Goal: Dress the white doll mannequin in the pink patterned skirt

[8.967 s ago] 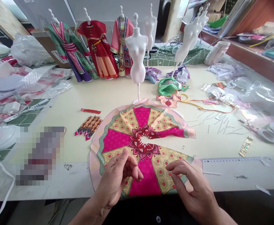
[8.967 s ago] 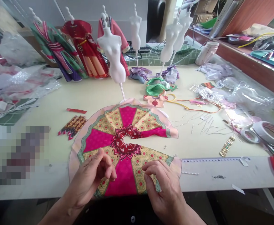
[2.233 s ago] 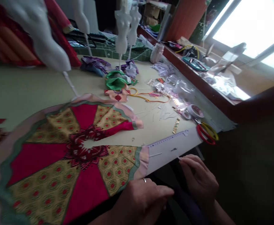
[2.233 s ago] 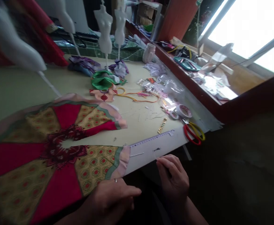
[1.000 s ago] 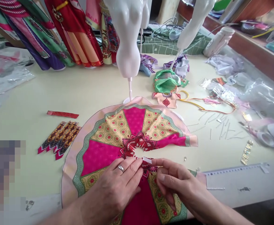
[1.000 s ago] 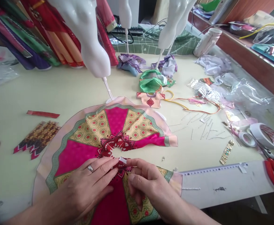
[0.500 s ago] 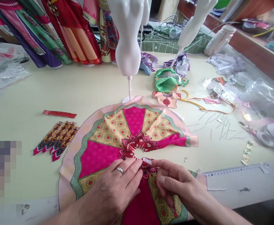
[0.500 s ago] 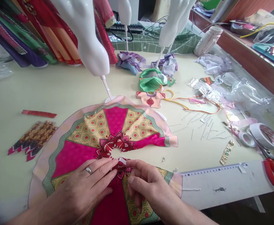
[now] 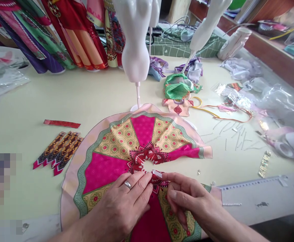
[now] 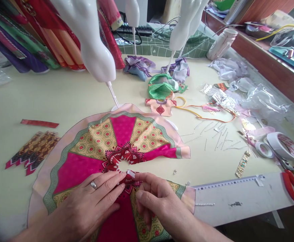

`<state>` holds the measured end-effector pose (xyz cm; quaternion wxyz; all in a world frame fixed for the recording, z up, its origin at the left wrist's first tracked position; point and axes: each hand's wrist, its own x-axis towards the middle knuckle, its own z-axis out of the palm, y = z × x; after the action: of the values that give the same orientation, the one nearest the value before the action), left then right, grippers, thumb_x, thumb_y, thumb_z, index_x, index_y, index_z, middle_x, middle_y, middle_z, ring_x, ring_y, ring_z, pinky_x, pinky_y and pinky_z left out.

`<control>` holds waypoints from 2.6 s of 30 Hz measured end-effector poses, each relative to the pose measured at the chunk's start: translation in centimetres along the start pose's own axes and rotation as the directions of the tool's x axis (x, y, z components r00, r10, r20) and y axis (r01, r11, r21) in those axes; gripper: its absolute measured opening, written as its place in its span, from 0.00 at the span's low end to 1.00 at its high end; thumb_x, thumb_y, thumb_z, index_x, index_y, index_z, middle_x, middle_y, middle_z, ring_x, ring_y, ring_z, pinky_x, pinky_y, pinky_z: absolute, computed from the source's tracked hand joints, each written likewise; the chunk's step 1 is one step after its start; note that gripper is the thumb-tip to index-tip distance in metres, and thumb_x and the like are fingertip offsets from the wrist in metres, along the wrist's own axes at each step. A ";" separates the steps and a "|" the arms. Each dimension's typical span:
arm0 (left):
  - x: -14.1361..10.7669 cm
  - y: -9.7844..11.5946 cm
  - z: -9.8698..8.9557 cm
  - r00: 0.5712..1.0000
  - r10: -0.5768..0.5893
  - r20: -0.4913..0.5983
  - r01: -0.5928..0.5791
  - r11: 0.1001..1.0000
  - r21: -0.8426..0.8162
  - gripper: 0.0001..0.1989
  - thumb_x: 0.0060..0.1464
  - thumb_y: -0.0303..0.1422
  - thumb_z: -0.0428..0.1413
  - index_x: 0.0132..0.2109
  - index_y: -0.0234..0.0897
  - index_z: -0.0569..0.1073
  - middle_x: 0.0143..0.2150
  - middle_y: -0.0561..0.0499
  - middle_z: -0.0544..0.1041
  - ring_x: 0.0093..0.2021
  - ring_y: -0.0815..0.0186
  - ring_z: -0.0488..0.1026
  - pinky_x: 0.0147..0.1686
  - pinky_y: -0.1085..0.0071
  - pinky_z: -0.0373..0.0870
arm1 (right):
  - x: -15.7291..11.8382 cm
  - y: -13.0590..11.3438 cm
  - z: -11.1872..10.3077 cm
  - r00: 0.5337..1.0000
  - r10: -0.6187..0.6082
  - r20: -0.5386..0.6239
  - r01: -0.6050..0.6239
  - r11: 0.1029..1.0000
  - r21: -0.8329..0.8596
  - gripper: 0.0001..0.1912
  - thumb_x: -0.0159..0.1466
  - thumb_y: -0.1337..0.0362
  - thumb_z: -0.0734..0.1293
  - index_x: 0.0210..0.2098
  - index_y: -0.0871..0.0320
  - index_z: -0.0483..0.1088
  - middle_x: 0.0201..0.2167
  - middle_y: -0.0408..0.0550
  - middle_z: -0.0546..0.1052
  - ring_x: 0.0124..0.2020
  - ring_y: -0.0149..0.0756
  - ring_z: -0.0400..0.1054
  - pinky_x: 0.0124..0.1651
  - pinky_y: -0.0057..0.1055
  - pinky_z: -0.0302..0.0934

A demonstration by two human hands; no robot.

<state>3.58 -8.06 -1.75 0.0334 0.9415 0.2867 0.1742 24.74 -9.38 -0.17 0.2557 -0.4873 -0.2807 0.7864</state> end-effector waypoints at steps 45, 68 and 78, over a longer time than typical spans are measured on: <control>-0.2 0.2 0.4 0.995 0.070 0.072 -0.071 0.997 0.017 0.16 0.60 0.29 0.48 0.53 0.30 0.71 0.58 0.39 0.70 0.58 0.50 0.65 0.51 0.55 0.66 | 0.2 0.4 -0.5 0.999 -0.015 0.041 0.015 1.000 0.007 0.23 0.61 0.58 0.66 0.53 0.62 0.65 0.21 0.38 0.67 0.17 0.22 0.59 0.19 0.18 0.55; 0.3 0.5 0.8 0.999 0.008 0.037 -0.008 1.000 0.000 0.15 0.60 0.31 0.49 0.51 0.30 0.72 0.57 0.42 0.71 0.56 0.55 0.66 0.52 0.58 0.64 | -0.5 -0.3 -1.2 0.992 0.122 0.037 -0.125 0.988 0.091 0.23 0.63 0.60 0.64 0.56 0.61 0.63 0.21 0.41 0.70 0.18 0.23 0.59 0.21 0.21 0.52; 0.5 0.5 0.4 0.999 0.002 0.054 -0.003 1.000 0.009 0.15 0.61 0.31 0.48 0.52 0.32 0.72 0.56 0.44 0.72 0.56 0.56 0.68 0.51 0.59 0.66 | -1.5 0.2 -2.1 0.972 -0.207 -0.109 0.150 0.907 -0.393 0.21 0.66 0.57 0.60 0.56 0.58 0.63 0.24 0.44 0.71 0.23 0.30 0.64 0.25 0.27 0.58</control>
<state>4.40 -8.21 -1.87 0.0366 0.9463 0.2853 0.1476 27.24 -10.12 -0.13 0.2470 -0.5569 -0.4521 0.6516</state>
